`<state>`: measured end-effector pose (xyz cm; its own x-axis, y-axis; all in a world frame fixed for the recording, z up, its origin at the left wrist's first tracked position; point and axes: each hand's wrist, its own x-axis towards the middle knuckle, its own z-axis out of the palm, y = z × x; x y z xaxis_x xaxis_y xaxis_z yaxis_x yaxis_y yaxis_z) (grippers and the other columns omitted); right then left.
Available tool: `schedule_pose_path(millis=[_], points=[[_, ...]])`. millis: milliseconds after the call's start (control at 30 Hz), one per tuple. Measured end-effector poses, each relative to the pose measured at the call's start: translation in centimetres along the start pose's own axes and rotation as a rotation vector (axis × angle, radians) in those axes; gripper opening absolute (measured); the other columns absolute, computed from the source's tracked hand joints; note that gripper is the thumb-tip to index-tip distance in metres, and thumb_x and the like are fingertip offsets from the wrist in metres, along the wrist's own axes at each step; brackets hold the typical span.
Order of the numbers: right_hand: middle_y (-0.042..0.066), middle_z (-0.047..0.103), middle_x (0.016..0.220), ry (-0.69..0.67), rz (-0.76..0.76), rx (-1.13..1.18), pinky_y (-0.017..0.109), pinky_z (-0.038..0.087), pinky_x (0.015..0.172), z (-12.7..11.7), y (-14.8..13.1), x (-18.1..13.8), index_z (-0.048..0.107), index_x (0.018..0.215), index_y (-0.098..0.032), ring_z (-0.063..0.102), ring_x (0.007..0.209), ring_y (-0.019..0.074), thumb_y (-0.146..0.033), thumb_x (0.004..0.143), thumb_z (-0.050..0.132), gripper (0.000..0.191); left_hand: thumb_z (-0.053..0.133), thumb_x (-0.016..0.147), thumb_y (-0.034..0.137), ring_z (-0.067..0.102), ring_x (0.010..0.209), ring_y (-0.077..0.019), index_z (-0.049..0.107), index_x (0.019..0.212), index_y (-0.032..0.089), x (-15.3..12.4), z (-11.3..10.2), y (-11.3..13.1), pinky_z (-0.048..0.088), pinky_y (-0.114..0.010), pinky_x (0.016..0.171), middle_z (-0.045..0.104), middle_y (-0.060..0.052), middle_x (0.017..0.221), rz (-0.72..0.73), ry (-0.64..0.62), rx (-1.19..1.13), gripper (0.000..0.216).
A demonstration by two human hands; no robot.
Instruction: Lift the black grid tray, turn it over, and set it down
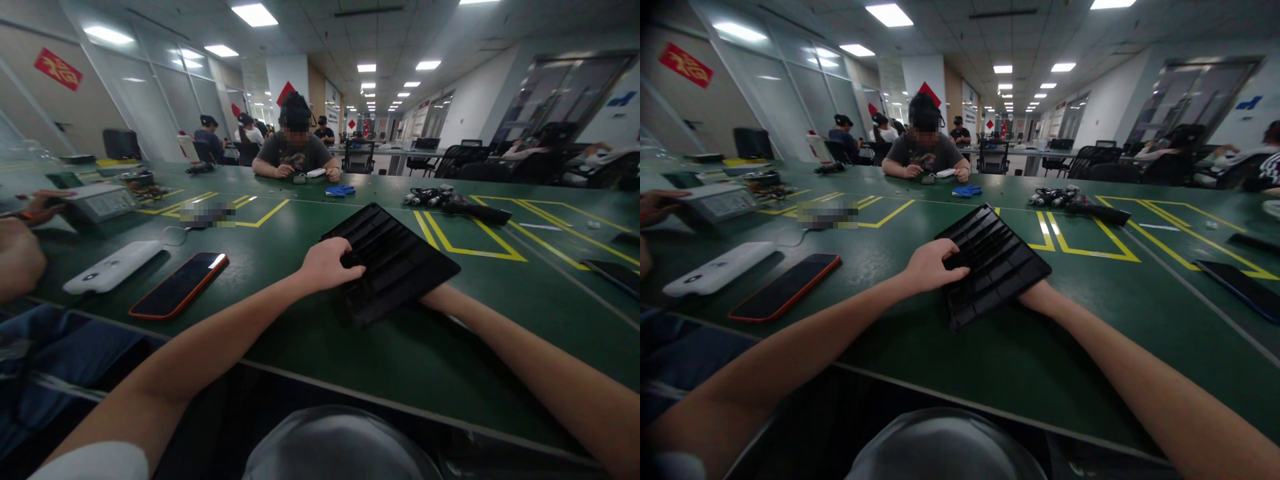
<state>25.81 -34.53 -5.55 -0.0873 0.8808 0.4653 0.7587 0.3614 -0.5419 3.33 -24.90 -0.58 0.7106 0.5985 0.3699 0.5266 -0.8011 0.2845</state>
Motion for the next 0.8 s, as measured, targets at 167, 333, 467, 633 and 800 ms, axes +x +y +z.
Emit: schedule_pose_path(millis=[167,333,467,633,800], points=[[0.011,0.062,0.1,0.012,0.173,-0.558,0.051,0.041,0.086,-4.6,2.2,0.4,0.05,0.124,-0.023,0.053,0.095,0.0311,-0.037,0.081,0.047,0.045,0.05,0.073,0.057,0.057,0.081,-0.0239,0.059,0.082,0.015,1.5,-0.2,-3.7,0.04,-0.029,0.067,0.061,-0.01,0.084,-0.282,0.048,0.228,0.044],[0.016,0.059,0.106,-0.113,0.412,-0.788,0.047,0.043,0.082,-6.7,5.3,-0.8,0.048,0.127,-0.021,0.053,0.095,0.0348,-0.042,0.082,0.042,0.05,0.051,0.071,0.056,0.059,0.088,-0.0313,0.063,0.087,0.01,2.7,0.3,-6.9,0.043,-0.033,0.068,0.064,-0.018,0.092,-0.489,-0.013,0.337,0.05],[0.017,0.056,0.112,-0.16,0.465,-0.819,0.047,0.044,0.078,-6.6,6.2,-1.2,0.046,0.129,-0.022,0.053,0.096,0.0361,-0.047,0.083,0.038,0.053,0.045,0.076,0.057,0.059,0.091,-0.0317,0.064,0.088,0.008,3.1,0.1,-7.8,0.045,-0.035,0.072,0.063,-0.02,0.094,-0.551,-0.05,0.318,0.054],[0.02,0.051,0.12,-0.01,0.267,-0.935,0.055,0.038,0.089,-5.8,3.5,-0.3,0.049,0.124,-0.013,0.042,0.112,0.0398,-0.048,0.081,0.041,0.056,0.029,0.088,0.023,0.054,0.098,-0.0248,0.057,0.105,0.005,2.1,-0.6,-5.7,0.04,-0.035,0.088,0.059,-0.018,0.1,-0.23,0.237,0.241,0.037],[0.018,0.049,0.125,-0.033,0.05,-0.734,0.045,0.035,0.1,-2.5,-1.8,0.1,0.045,0.126,-0.005,0.043,0.117,0.031,-0.04,0.086,0.039,0.053,0.032,0.079,0.002,0.052,0.105,-0.0187,0.045,0.123,0.008,-0.2,1.9,-0.4,0.042,-0.032,0.092,0.057,-0.013,0.112,0.27,0.116,-0.085,0.047]])
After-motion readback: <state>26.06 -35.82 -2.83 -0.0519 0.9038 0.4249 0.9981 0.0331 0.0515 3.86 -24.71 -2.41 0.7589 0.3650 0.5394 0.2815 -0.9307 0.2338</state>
